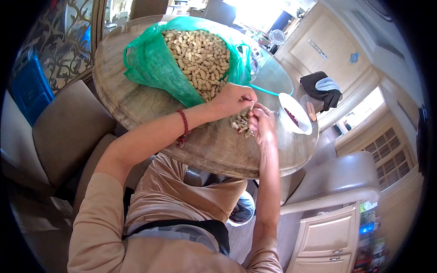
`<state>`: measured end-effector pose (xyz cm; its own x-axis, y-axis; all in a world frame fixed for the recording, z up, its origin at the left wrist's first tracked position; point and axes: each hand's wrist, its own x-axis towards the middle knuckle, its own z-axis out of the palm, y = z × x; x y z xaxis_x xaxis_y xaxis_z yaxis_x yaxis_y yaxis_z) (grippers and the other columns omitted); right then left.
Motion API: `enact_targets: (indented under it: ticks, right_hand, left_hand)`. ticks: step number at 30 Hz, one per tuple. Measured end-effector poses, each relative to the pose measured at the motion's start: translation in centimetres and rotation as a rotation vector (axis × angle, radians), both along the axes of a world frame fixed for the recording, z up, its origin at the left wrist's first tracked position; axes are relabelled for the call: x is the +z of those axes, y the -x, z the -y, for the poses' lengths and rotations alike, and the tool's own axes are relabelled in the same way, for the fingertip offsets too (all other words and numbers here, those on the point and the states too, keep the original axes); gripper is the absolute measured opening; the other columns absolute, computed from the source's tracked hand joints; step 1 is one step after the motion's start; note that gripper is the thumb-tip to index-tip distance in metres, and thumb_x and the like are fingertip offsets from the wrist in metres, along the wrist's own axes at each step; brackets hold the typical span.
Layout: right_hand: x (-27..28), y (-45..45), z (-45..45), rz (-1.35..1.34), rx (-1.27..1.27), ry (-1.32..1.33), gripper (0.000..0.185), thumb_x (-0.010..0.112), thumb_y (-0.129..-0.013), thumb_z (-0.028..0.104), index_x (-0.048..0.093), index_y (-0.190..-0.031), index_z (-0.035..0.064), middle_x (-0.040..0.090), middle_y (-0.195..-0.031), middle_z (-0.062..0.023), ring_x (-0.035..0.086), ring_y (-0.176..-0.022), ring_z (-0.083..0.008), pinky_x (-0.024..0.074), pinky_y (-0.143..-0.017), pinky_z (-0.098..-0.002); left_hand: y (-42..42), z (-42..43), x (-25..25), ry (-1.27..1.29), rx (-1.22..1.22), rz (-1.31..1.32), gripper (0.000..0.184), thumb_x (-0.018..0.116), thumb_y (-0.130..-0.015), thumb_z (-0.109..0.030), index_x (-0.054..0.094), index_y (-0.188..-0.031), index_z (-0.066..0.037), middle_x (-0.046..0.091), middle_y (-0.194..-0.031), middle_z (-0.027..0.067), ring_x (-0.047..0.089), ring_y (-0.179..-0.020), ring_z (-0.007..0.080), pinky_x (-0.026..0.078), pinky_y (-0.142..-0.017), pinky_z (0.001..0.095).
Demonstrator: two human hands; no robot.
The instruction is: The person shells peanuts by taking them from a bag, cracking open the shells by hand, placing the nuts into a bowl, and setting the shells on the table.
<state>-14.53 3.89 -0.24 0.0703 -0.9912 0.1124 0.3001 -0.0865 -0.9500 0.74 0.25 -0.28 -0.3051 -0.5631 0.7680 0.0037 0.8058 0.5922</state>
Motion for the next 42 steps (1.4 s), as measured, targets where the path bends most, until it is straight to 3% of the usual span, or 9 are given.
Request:
enact_targets:
  ticks: [6,8,9,10,12,13,23,31,42]
  right_hand:
    - [-1.0,1.1,-2.4,-0.337,-0.175,0.080,0.021,0.046,-0.091,0.015,0.058,-0.088,-0.0011,0.042,-0.060,0.0047,0.031,-0.044,-0.0004,0.0215,-0.037,-0.0167]
    - [-0.8,1.4,-3.3,-0.504,-0.183,0.136,0.020,0.047,-0.091,0.016,0.060,-0.089,0.0010,0.042,-0.060,0.0052,0.030,-0.044,0.0000,0.0207,-0.037,-0.0160]
    - [-0.6,1.7,-3.6,-0.630,-0.126,0.144,0.019,0.047,-0.091,0.013,0.062,-0.090,0.0008,0.048,-0.061,0.0017,0.040,-0.048,-0.0038,0.0320,-0.042,-0.0192]
    - [-0.8,1.8,-3.9,-0.635,-0.124,0.139,0.019,0.047,-0.091,0.013,0.062,-0.090,0.0008,0.048,-0.061,0.0017,0.040,-0.048,-0.0038,0.0320,-0.042,-0.0192]
    - [-1.0,1.5,-4.6,-1.101,-0.162,0.499,0.017,0.048,-0.088,0.009,0.061,-0.091,-0.0007,0.053,-0.065,-0.0044,0.050,-0.057,-0.0090,0.0419,-0.055,-0.0243]
    - [-0.4,1.0,-5.4,-1.154,-0.194,0.336,0.014,0.049,-0.085,0.006,0.061,-0.090,0.0001,0.058,-0.069,-0.0101,0.056,-0.065,-0.0139,0.0443,-0.065,-0.0282]
    - [0.8,-0.3,-5.7,-1.335,-0.261,0.406,0.010,0.052,-0.081,0.004,0.060,-0.083,-0.0004,0.061,-0.071,-0.0155,0.058,-0.061,-0.0264,0.0454,-0.061,-0.0313]
    - [0.4,-1.4,-5.1,-1.403,-0.135,0.569,0.010,0.054,-0.076,0.001,0.060,-0.084,-0.0002,0.060,-0.075,-0.0199,0.060,-0.073,-0.0333,0.0462,-0.067,-0.0375]
    - [0.7,-1.4,-4.3,-1.445,-0.058,0.555,0.010,0.054,-0.077,0.002,0.058,-0.085,-0.0010,0.058,-0.070,-0.0198,0.059,-0.067,-0.0318,0.0447,-0.064,-0.0377]
  left_hand:
    - [0.0,0.8,-1.0,0.063,0.060,0.075,0.016,0.065,-0.069,-0.007,0.062,-0.084,-0.001,0.063,-0.071,0.0088,0.060,-0.063,0.0136,0.047,-0.057,0.0258]
    - [0.0,0.8,-1.1,0.073,0.046,0.212,0.014,0.062,-0.066,-0.003,0.061,-0.079,0.000,0.062,-0.072,0.0130,0.062,-0.066,0.0235,0.049,-0.059,0.0309]
    - [0.0,1.0,-1.3,0.067,0.046,0.206,0.014,0.062,-0.066,-0.003,0.061,-0.079,0.000,0.062,-0.072,0.0130,0.062,-0.066,0.0235,0.049,-0.059,0.0309]
    - [0.1,1.1,-1.7,0.078,0.040,0.213,0.016,0.064,-0.066,-0.006,0.061,-0.081,0.000,0.062,-0.072,0.0134,0.062,-0.064,0.0224,0.048,-0.058,0.0299]
    - [0.2,1.5,-2.2,0.081,0.032,0.216,0.019,0.065,-0.066,-0.008,0.061,-0.082,0.000,0.062,-0.072,0.0138,0.061,-0.062,0.0214,0.048,-0.057,0.0289]
    - [0.4,1.8,-2.4,0.109,0.048,0.218,0.018,0.065,-0.066,-0.008,0.061,-0.081,0.001,0.062,-0.072,0.0145,0.062,-0.063,0.0226,0.048,-0.058,0.0299]
    - [-0.2,1.0,-1.5,0.147,0.121,0.239,0.017,0.065,-0.064,-0.005,0.061,-0.079,0.002,0.061,-0.078,0.0175,0.061,-0.075,0.0295,0.048,-0.067,0.0355]
    - [-0.3,0.9,-1.3,0.138,0.139,0.217,0.016,0.063,-0.064,-0.003,0.061,-0.079,0.001,0.062,-0.080,0.0165,0.060,-0.077,0.0306,0.048,-0.068,0.0364]
    - [-0.5,1.1,-1.2,0.085,0.140,0.274,0.016,0.062,-0.065,-0.004,0.062,-0.081,-0.003,0.062,-0.085,0.0142,0.058,-0.086,0.0318,0.046,-0.074,0.0395]
